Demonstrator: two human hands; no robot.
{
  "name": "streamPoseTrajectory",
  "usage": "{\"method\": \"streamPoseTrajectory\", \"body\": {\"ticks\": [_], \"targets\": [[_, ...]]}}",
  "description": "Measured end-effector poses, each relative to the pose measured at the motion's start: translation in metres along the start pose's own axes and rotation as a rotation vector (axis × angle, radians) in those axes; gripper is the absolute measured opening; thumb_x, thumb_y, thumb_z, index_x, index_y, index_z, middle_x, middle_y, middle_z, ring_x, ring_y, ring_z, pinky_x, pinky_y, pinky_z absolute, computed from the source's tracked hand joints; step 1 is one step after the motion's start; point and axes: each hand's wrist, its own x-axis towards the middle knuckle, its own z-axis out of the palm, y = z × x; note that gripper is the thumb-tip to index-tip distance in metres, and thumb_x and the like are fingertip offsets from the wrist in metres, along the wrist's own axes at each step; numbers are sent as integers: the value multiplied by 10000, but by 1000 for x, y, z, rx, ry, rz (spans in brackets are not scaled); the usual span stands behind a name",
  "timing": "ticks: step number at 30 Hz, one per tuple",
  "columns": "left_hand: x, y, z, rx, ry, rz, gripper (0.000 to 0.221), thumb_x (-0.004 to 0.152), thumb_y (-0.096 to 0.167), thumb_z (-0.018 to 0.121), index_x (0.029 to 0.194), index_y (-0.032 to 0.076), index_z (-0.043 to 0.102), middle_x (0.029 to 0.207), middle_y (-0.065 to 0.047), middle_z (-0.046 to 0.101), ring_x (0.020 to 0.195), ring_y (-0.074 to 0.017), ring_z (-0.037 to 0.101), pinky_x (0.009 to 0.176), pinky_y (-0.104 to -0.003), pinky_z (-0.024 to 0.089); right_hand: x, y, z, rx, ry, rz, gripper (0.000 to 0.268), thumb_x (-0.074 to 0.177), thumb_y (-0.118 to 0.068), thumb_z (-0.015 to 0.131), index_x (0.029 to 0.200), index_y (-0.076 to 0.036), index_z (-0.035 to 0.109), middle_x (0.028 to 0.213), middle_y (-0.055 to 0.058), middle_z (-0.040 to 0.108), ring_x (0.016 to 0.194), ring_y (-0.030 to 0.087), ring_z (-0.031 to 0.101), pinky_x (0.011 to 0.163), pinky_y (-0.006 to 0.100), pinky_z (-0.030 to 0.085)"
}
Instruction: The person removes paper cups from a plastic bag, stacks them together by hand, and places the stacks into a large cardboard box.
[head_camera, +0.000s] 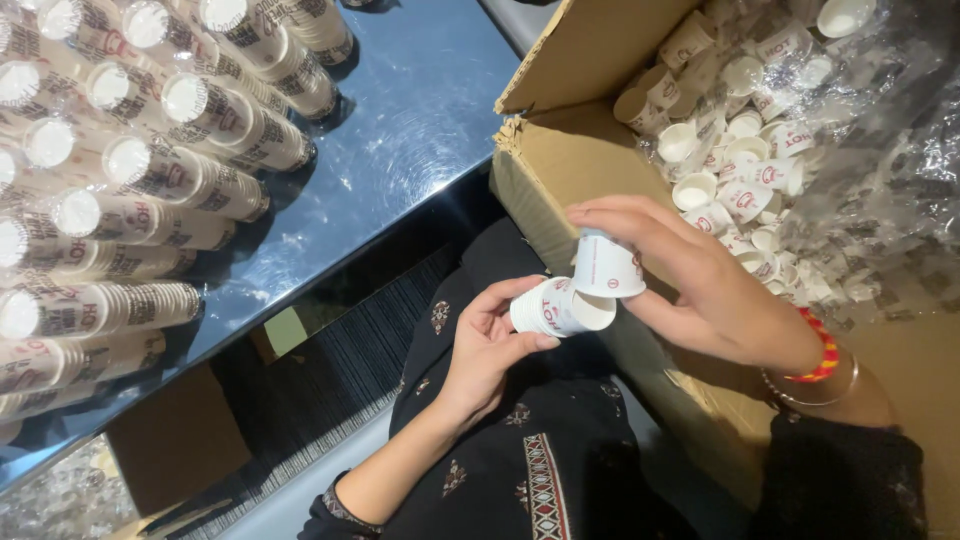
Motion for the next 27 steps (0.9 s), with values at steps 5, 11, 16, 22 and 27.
{"method": "streamPoseTrajectory", "body": {"ticks": [5, 11, 16, 22, 27], "targets": [[4, 11, 5, -13, 127, 47, 620, 800, -165, 747, 1379, -55, 555, 1335, -177, 642, 1242, -229, 639, 1090, -357, 525, -5, -1, -7, -8, -153, -189, 680, 867, -121, 688, 1506, -98, 456, 1555, 221, 468, 1339, 371, 561, 1087, 435, 474], [0, 8, -1, 32, 48, 83, 646, 774, -168, 766, 1372, -41, 557, 1388, -145, 606, 1280, -224, 613, 1088, -380, 531, -2, 14, 20, -100, -221, -114, 732, 909, -105, 652, 1567, -69, 333, 1357, 163, 642, 1138, 318, 665, 947, 408, 537], [-1, 9, -1, 49, 26, 21, 638, 787, -141, 769, 1375, -16, 555, 1353, -126, 616, 1268, -209, 612, 1086, -365, 526, 1, 7, 22, -77, -268, -196, 675, 925, -96, 657, 1541, -56, 384, 1309, 155, 646, 1097, 314, 658, 896, 414, 540], [-1, 19, -2, 157, 78, -18, 603, 790, -102, 778, 1349, 4, 579, 1252, -78, 650, 1176, -172, 637, 1036, -356, 549, 1, 21, 17, -139, -93, -296, 570, 942, -179, 679, 1474, -73, 503, 1255, 143, 697, 1063, 290, 708, 894, 366, 570], [5, 48, -11, 229, 209, -3, 638, 730, -141, 782, 1310, 39, 587, 1159, -38, 647, 1096, -142, 647, 960, -347, 582, 22, 93, -5, -112, 189, -116, 382, 1074, -156, 624, 1433, -38, 570, 1229, 157, 710, 1089, 279, 727, 962, 360, 591]]}}
